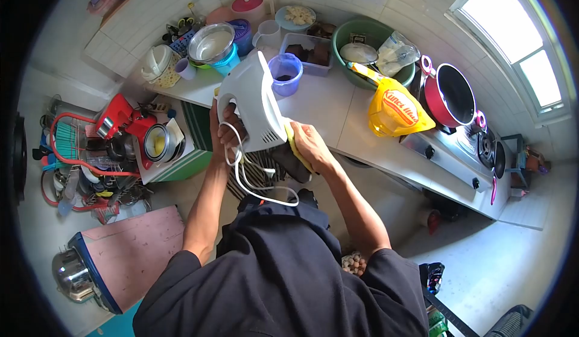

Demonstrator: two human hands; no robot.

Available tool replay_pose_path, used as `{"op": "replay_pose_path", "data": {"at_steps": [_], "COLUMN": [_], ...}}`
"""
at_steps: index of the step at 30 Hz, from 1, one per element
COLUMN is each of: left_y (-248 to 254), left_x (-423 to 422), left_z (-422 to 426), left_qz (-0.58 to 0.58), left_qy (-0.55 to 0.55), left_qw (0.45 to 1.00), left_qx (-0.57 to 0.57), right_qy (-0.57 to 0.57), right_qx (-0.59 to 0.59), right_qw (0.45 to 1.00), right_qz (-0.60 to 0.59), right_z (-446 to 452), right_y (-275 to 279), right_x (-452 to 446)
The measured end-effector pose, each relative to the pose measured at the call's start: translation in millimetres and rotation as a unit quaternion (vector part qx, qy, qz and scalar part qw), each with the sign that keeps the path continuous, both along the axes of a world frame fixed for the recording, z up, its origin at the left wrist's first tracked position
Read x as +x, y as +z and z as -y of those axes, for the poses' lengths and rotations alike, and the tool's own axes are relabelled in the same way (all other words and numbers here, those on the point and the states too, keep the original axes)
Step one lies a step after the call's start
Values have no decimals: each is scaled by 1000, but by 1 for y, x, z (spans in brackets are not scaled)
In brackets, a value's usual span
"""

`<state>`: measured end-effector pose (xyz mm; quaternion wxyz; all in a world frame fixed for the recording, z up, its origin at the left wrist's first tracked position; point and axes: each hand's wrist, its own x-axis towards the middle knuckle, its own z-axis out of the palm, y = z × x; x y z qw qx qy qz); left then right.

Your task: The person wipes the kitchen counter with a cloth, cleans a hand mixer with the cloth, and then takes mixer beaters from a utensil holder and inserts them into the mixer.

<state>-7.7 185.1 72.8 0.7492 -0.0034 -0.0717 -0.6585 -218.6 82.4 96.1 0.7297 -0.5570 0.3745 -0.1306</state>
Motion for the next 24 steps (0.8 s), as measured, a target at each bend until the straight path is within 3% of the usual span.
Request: {"op": "replay_pose_path", "data": {"at_steps": [3, 5, 7, 9, 13, 14, 17, 20, 23, 24], "left_y": [-2, -3, -2, -6, -8, -6, -5, -3, -1, -7], "left_x": [12, 18, 21, 26, 26, 25, 24, 17, 7, 7], "left_z": [-7, -16, -27, -34, -38, -37, -32, -22, -10, -6], "left_qz": [24, 94, 138, 172, 223, 245, 305, 348, 390, 395], "left_qy": [-5, 16, 35, 24, 38, 41, 36, 21, -28, -56], "left_qw": [1000, 993, 982, 975, 952, 941, 915, 895, 865, 863], "left_qx": [19, 75, 125, 141, 204, 229, 261, 279, 315, 310], "right_qy": [54, -12, -63, -81, -102, -74, -33, 12, -63, -88], "right_qx": [46, 50, -161, -356, -502, -476, -543, -474, -595, -590], "right_qw": [993, 988, 973, 907, 812, 823, 759, 786, 713, 723], "right_qz": [-90, -147, -153, -209, -278, -300, -357, -396, -365, -350], "right_z": [15, 31, 53, 84, 128, 138, 156, 158, 146, 139], "right_y": [-22, -35, -71, -116, -163, -171, -211, -220, -233, -226], "right_x": [-26, -38, -48, -52, -37, -35, -34, -35, -43, -44]}}
